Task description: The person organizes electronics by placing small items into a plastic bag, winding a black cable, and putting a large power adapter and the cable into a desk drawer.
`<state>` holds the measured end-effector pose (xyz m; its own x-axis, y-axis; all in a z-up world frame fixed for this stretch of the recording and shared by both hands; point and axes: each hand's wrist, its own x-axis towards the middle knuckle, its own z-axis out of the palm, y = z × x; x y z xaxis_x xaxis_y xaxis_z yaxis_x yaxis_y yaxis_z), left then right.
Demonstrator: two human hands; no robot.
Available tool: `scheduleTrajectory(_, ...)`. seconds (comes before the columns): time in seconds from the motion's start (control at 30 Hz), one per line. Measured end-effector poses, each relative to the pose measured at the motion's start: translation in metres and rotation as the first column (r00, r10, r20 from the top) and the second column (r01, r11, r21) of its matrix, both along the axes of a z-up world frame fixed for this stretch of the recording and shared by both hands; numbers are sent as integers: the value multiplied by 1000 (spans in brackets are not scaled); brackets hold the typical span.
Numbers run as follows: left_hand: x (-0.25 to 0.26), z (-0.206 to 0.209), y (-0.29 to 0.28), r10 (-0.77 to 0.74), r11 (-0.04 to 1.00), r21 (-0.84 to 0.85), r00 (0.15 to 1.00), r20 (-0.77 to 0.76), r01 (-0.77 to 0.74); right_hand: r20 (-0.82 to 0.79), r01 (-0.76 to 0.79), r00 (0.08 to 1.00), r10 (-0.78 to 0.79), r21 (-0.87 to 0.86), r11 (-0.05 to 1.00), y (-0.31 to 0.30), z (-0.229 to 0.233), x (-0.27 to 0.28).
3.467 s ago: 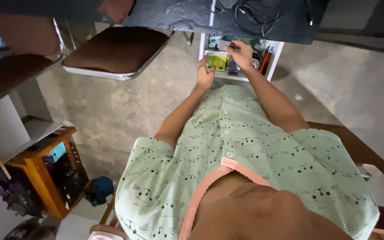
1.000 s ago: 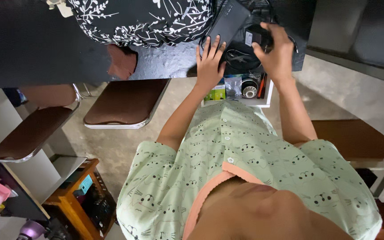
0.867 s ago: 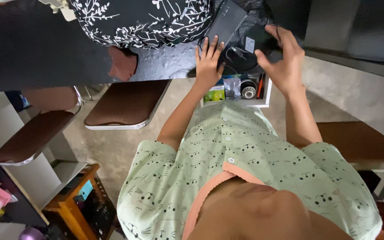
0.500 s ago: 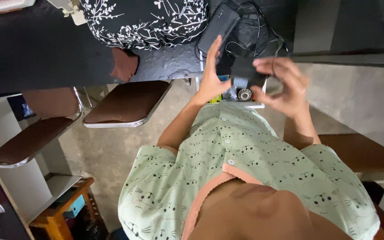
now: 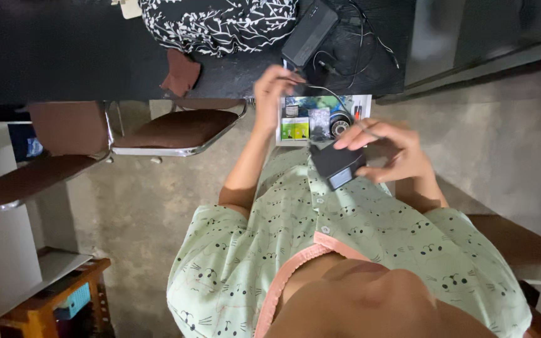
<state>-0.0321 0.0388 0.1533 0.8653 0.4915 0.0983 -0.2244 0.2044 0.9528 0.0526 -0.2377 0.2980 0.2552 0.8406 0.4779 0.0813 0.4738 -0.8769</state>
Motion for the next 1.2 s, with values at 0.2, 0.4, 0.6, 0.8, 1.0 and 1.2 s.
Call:
scheduleTrajectory(0.2,-84,92,27,517,671,-587,853,-67,-453,-432,100,899,-65,59,993,-43,-42,-14)
scheduleTrajectory(0.4,-162,183,-37,364,834,-545,825,432,-83,-742,-35,608,-281,-378,925,-9,-107,-30)
scheduleTrajectory(0.6,-170,211,-37,-543,674,394,57,838,625,-951,-448,301,-71,-207,870,28,-110,-82)
scheduleTrajectory(0.8,-231,214,-14,-628,606,532,-54,776,592,-710,-423,704,4,-415,806,40,-62,-123)
scheduleTrajectory(1.0,-350,224,15,-229,877,437,626,746,-201,-428,-413,892,148,-634,654,56,-65,-190)
scheduleTrajectory(1.2,-453,203,58,-462,709,695,667,584,-119,-201,-200,976,82,-687,699,50,-80,-250)
